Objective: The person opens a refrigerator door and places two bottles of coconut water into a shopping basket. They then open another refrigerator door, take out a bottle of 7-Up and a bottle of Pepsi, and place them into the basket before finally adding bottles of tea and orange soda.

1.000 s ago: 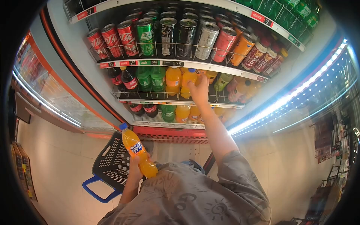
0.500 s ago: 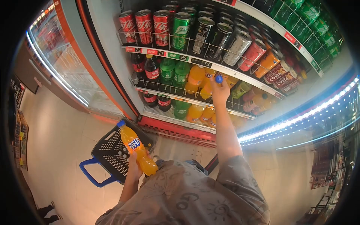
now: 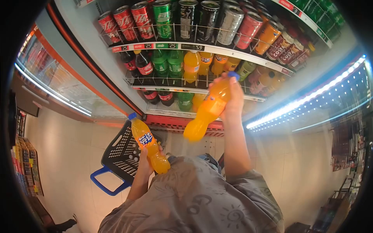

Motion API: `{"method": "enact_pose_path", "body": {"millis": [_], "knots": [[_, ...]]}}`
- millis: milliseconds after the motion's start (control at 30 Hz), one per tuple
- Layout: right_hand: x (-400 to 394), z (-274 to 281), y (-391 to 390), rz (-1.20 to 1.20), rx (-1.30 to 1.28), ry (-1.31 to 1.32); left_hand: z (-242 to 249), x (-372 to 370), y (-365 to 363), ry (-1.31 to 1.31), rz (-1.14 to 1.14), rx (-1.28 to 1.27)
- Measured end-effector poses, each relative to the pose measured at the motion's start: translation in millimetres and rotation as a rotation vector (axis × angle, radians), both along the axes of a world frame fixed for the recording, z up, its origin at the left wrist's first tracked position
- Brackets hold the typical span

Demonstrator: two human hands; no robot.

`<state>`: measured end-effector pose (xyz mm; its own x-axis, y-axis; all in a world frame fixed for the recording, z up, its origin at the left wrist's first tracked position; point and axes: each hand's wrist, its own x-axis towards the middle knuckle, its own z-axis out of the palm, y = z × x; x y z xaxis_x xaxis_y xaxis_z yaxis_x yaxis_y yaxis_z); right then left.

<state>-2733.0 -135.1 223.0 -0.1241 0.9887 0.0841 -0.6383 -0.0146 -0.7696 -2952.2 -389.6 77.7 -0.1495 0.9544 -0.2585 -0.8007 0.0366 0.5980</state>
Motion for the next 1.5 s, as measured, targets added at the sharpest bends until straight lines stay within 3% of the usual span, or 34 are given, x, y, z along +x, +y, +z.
{"method": "enact_pose_path", "body": {"millis": [67,333,467,633,867,967,1067,1200,1300,1500], "knots": [[-6.5,-14.6,-13.5,0.231,-0.158,0.241,-3.4,2.3,4.8,-0.022,-0.055,0.013],[-30.1,-24.9,-40.5,0.382,-0.198,0.174,12.7,16.8,5.8,-0.188,-0.269,0.040],[-32.5,-22.5,-41.6,0.423,-0.091,0.102,17.5,24.8,-2.0,-0.241,-0.225,0.113],[-49.4,-34.8,-54.2,0.401,-0.140,0.007,19.2,16.4,-13.1,-0.297,-0.203,0.137],[-86.5,-61.6,-89.2,0.543,-0.123,-0.205,2.5,18.5,-43.8,-0.195,0.005,0.040],[-98.2,-69.1,-95.7,0.501,0.019,-0.537,-14.4,19.1,-61.9,-0.316,0.088,0.046],[-106.0,-83.1,-96.9,0.407,0.381,-0.912,-24.7,13.7,-81.2,-0.333,0.178,-0.028],[-127.8,-104.4,-102.3,0.626,0.241,-0.887,-37.3,-1.0,-100.5,-0.243,0.322,-0.131],[-151.8,-140.9,-103.2,0.694,0.186,-1.012,-44.1,-18.1,-112.9,-0.187,0.426,-0.230],[-236.4,-212.3,-122.3,0.859,0.456,-0.999,-115.0,-55.5,-142.4,-0.113,0.643,-0.404]]}}
